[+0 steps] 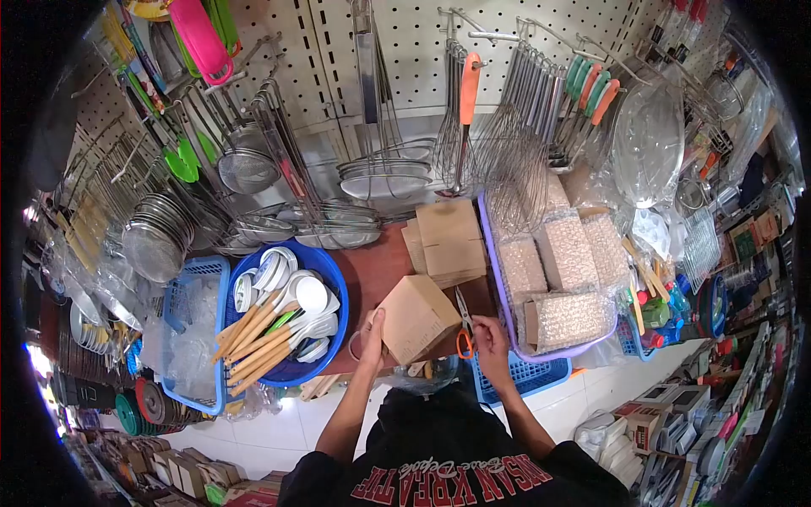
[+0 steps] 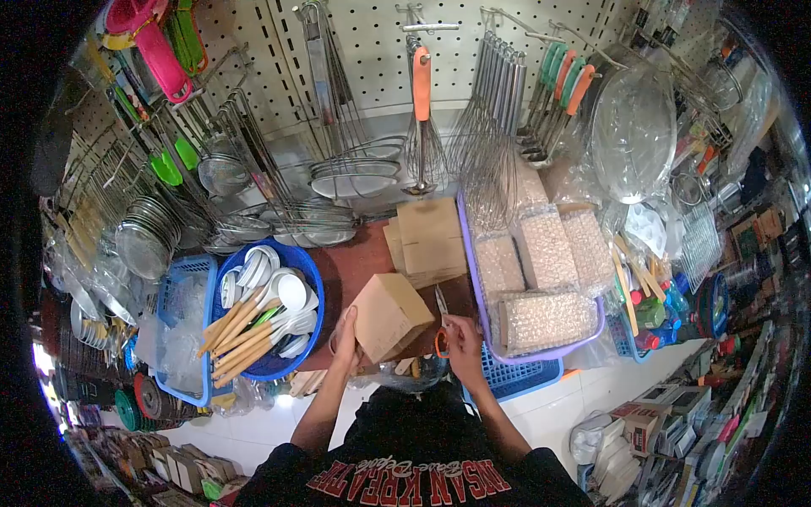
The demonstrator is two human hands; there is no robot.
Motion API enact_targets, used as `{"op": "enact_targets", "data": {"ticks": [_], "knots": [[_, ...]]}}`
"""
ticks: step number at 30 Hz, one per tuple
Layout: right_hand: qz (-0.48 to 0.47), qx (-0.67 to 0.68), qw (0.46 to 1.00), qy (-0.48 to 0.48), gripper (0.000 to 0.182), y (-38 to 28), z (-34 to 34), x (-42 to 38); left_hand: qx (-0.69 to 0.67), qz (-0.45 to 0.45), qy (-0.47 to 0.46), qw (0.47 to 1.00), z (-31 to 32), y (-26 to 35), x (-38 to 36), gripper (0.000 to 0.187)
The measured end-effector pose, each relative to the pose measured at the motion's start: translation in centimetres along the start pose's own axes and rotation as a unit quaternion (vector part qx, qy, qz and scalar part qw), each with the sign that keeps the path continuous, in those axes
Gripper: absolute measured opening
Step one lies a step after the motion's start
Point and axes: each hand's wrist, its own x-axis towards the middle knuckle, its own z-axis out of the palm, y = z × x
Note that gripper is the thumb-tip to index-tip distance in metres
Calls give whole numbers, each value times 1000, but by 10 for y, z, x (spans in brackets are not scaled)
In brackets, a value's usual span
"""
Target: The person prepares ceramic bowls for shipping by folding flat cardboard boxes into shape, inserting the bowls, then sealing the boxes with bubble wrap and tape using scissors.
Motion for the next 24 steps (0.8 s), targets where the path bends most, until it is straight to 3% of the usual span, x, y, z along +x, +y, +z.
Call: {"op": "enact_targets", "data": {"ticks": [3, 4, 7, 8, 10, 13, 19, 21, 24], "knots": [[-131, -276, 951, -34, 56, -9, -4, -8, 15, -149, -25, 988, -1, 8, -4, 49], [-115, -330, 934, -78, 75, -13, -6, -10, 37, -203, -33, 978, -2, 10, -5, 51], [-134, -372, 910, -128, 84, -16, -6, -10, 139, -283, -97, 944, -5, 15, -4, 55], [-142, -372, 904, -155, 95, -6, -8, -8, 169, -302, -112, 932, -4, 18, -5, 56], [-147, -367, 901, -181, 96, -13, -6, -4, 221, -319, -118, 914, 13, 38, -15, 55], [-132, -331, 915, -190, 94, -3, -4, 7, 255, -322, -108, 906, 3, 23, -3, 62], [-78, -246, 950, -177, 81, 34, 2, 32, 251, -214, -96, 939, -2, 12, -9, 67], [-68, -239, 951, -186, 77, 28, 6, 39, 340, -149, -73, 926, -2, 12, -12, 64], [-29, -242, 945, -220, 76, 5, 9, 49, 305, -197, -17, 931, 5, 18, -18, 58]]}}
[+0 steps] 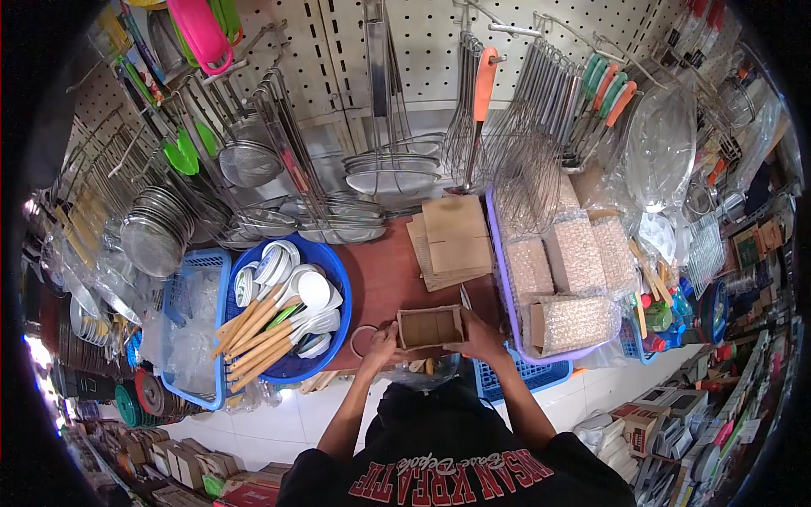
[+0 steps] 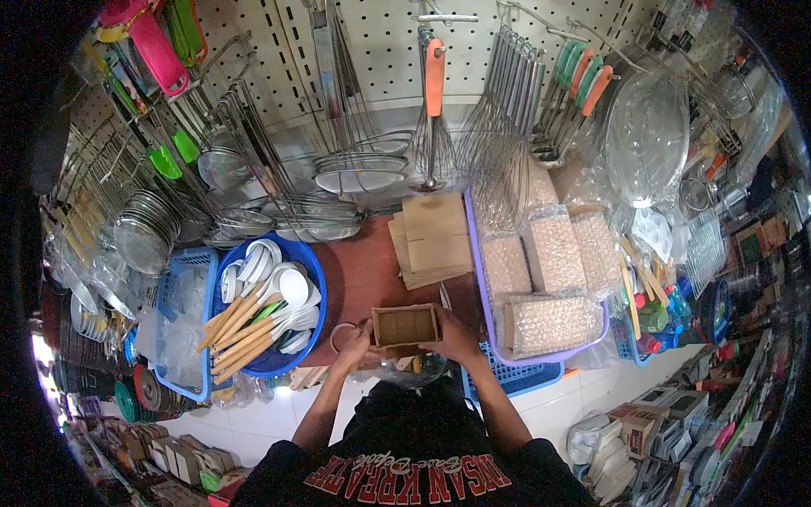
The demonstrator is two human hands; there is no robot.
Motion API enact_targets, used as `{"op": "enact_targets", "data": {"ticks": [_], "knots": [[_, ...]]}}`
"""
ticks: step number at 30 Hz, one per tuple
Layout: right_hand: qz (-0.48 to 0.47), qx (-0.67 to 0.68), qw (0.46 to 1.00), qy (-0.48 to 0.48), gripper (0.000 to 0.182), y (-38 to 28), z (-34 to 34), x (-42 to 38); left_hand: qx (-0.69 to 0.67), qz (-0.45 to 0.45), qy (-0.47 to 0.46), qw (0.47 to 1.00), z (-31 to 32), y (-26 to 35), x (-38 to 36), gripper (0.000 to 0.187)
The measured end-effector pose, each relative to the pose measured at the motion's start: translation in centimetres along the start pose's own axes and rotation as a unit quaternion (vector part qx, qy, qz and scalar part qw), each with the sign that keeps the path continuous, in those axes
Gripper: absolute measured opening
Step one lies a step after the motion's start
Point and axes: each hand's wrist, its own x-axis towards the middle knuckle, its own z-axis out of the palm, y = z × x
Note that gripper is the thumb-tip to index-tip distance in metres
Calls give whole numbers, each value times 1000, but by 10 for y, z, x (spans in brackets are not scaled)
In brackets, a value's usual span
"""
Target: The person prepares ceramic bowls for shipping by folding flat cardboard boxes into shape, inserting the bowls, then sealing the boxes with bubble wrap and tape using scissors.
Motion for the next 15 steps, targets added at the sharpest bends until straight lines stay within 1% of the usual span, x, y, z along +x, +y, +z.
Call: {"op": "enact_targets", "data": {"ticks": [1, 2, 3, 4, 5, 7, 8, 11, 12, 13, 15], "knots": [[13, -12, 1000, -1, 75, -1, -1, 2, -44, -42, 1, 998, 0, 2, -1, 56], [24, -23, 999, -2, 75, -2, -1, 4, 43, 73, 60, 995, -2, -16, 15, 51], [19, -12, 1000, -5, 75, -2, -1, 6, 129, 186, 118, 967, -5, -48, 45, 46], [14, -2, 1000, -7, 74, -2, -2, 7, 212, 294, 171, 916, -4, -46, 45, 41], [10, 8, 1000, -9, 74, -1, -3, 8, 187, 306, 191, 914, -2, -46, 43, 35], [-1, 24, 1000, -15, 74, 5, 0, 10, 138, 329, 228, 906, 17, 27, -33, 28], [-6, 31, 999, -18, 75, 11, 2, 11, 157, 369, 226, 888, 22, 38, -47, 27], [-28, 30, 999, -13, 75, 35, 13, 14, 225, 524, 105, 815, 26, 47, -40, 25], [-13, 25, 999, -14, 78, 33, 12, 13, 310, 519, 72, 794, 23, 47, -35, 31], [3, 20, 1000, -15, 82, 31, 11, 12, 366, 488, 77, 789, 23, 44, -33, 37], [3, 4, 1000, -12, 83, 25, 8, 9, 473, 422, 82, 769, 23, 40, -29, 50]]}}
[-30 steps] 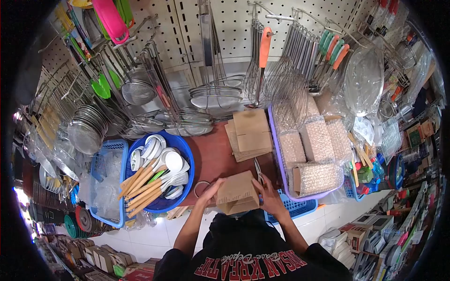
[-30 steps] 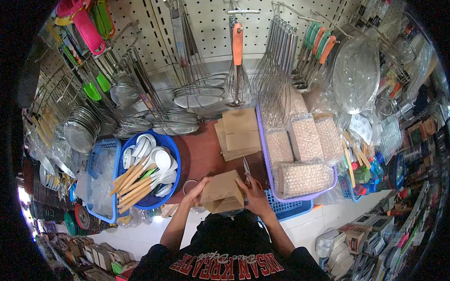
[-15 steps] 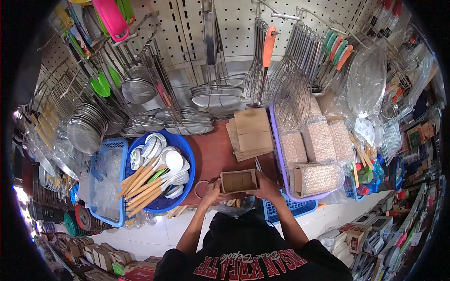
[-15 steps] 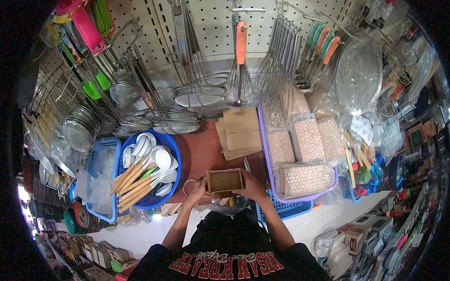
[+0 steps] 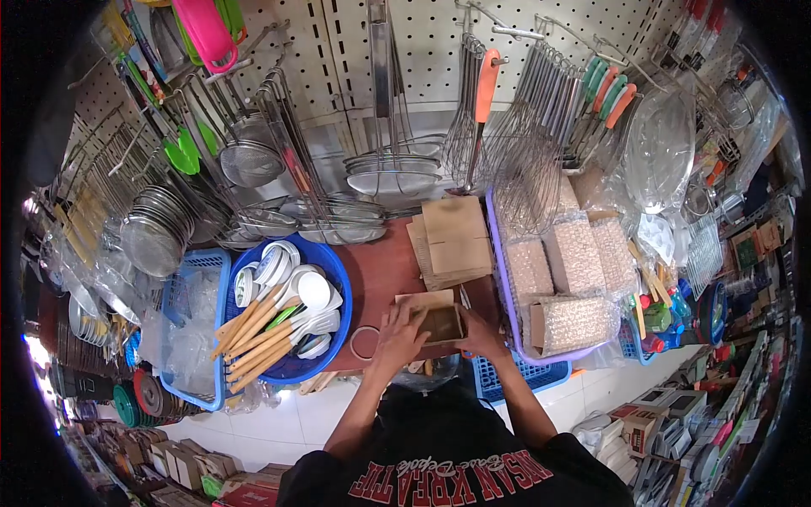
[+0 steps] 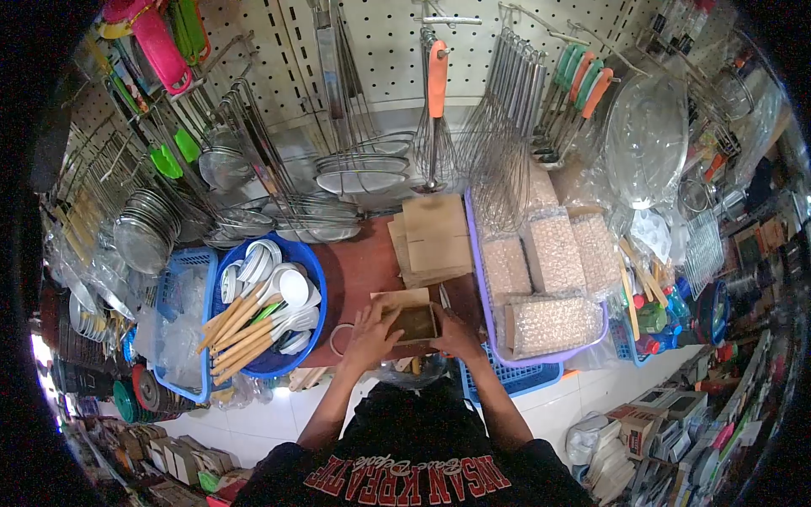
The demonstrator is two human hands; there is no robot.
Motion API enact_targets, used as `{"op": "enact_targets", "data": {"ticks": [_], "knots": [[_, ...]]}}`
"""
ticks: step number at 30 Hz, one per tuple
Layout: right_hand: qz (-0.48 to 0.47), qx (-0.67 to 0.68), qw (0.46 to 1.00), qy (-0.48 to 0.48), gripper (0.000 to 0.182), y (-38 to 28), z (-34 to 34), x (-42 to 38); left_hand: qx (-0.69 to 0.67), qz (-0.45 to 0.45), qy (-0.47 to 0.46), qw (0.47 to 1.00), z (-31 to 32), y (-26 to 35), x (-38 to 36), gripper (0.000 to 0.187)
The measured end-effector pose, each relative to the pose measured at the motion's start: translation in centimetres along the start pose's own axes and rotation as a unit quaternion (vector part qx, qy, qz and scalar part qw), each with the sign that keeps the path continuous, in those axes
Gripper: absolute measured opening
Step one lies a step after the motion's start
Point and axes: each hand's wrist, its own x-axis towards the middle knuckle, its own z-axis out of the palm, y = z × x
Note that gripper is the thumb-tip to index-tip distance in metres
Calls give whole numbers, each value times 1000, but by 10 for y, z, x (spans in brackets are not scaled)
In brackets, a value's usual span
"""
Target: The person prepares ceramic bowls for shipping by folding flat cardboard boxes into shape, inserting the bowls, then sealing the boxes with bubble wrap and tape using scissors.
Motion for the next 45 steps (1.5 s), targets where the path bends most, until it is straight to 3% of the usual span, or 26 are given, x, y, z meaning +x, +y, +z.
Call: {"op": "enact_targets", "data": {"ticks": [2, 6, 9, 11, 14, 15, 17, 18, 19, 22, 25, 27, 31, 35, 40, 45], "knots": [[-30, -21, 999, 8, 80, -7, -3, -2, -28, -16, -17, 999, 14, -13, -3, 69], [55, -128, 990, -4, 89, -27, -6, -8, -21, 0, -70, 997, 24, -29, -10, 102], [48, -238, 970, 32, 90, -32, -7, -15, 31, -1, -57, 998, 40, -31, -13, 112], [60, -287, 953, 72, 85, -54, -16, -19, 11, -14, -48, 999, 38, -25, -12, 111], [-54, -52, 980, 183, 76, -72, -12, -15, -28, -1, -16, 999, 39, -27, -11, 108], [-28, 72, 990, 119, 69, -92, -15, -18, -42, 9, -2, 999, 39, -29, -11, 106], [-62, 80, 993, 54, 71, -109, -10, -16, -50, 21, 5, 999, 35, -29, -10, 103], [-78, 83, 993, 21, 72, -113, -8, -15, -54, 26, 9, 998, 33, -29, -10, 101], [-87, -55, 994, 25, 78, -105, -1, -13, -53, 29, 14, 998, 30, -28, -11, 100], [16, -291, 956, 37, 88, -92, 6, -10, -73, 34, 36, 996, 28, -24, -12, 98], [112, -219, 969, -26, 104, -83, -8, -3, -133, 23, 62, 989, 29, -24, -13, 98], [34, -157, 987, -10, 107, -36, 1, 2, -164, 14, 68, 984, 28, -23, -14, 100], [-62, -52, 997, 8, 109, -16, 1, 2, -197, 15, 98, 976, 53, -43, -18, 103], [-81, -46, 996, 10, 108, 14, 14, 1, -196, 26, 82, 977, 54, -50, -20, 102], [-38, -83, 996, -9, 104, -13, 5, -3, -170, -10, 42, 985, 43, -40, -19, 99], [-23, -103, 993, 48, 96, -16, 13, -6, -153, -25, 30, 987, 39, -36, -20, 94]]}}
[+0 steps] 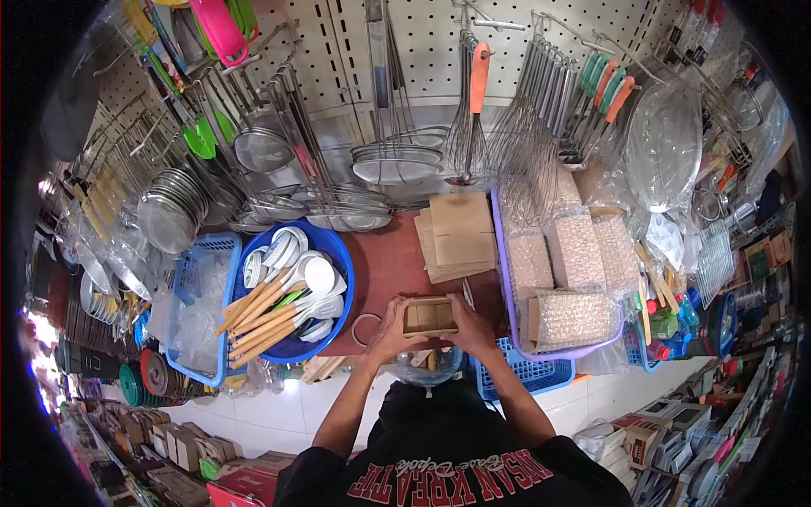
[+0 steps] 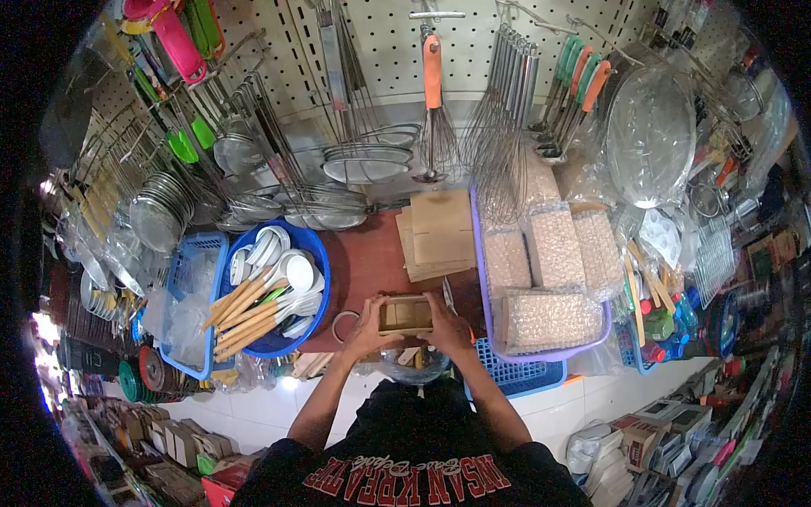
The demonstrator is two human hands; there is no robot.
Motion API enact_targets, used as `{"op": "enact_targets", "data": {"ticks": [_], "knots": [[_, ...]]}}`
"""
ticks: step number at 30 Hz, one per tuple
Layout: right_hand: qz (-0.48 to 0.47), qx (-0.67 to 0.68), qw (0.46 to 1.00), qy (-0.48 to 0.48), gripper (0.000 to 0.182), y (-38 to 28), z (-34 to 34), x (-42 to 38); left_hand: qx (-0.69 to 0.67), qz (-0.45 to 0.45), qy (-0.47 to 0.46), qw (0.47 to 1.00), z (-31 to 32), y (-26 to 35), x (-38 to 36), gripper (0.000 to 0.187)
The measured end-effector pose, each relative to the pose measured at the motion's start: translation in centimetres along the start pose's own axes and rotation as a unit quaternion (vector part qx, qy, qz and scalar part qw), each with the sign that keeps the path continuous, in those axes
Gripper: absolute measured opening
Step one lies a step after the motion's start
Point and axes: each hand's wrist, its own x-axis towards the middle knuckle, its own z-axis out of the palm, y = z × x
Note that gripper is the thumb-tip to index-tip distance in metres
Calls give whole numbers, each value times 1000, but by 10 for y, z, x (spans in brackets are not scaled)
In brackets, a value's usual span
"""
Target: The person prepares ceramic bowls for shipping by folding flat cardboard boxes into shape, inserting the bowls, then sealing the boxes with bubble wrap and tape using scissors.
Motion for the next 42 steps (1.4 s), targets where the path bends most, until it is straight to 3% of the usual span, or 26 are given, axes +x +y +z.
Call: {"op": "enact_targets", "data": {"ticks": [15, 19, 22, 27, 31, 32, 35, 36, 39, 40, 42], "knots": [[20, -13, 999, -28, 94, 0, 0, 3, 26, -20, -11, 999, -6, 12, -3, 101], [44, -10, 998, -46, 98, -5, -4, 3, 114, -12, 3, 993, 3, 5, -5, 105], [-8, -54, 998, -17, 101, 1, 1, 0, 198, -1, 18, 980, 5, 6, -9, 109], [59, -158, 984, -64, 109, -30, -18, -6, 291, -10, 18, 957, 0, 20, -19, 112], [34, -187, 980, -59, 107, -40, -25, -11, 252, 30, 30, 967, -14, 28, -39, 92], [45, -170, 982, -69, 100, -48, -29, -12, 218, 63, 81, 971, -22, 34, -46, 73], [67, -166, 982, -60, 90, -83, -39, -11, 44, 41, 56, 997, -56, 44, -58, 56], [21, -156, 987, -2, 74, -89, -35, -10, 47, 86, 136, 986, -76, 54, -60, 38], [-46, -24, 999, 10, 61, -125, -24, 16, 69, 56, 222, 971, -122, 36, -63, 28], [-79, 22, 996, 20, 50, -142, -17, 27, 108, 82, 290, 947, -140, 28, -59, 23], [-114, 70, 991, 13, 48, -170, 5, 53, 158, 18, 316, 935, -170, -3, -50, 36]]}}
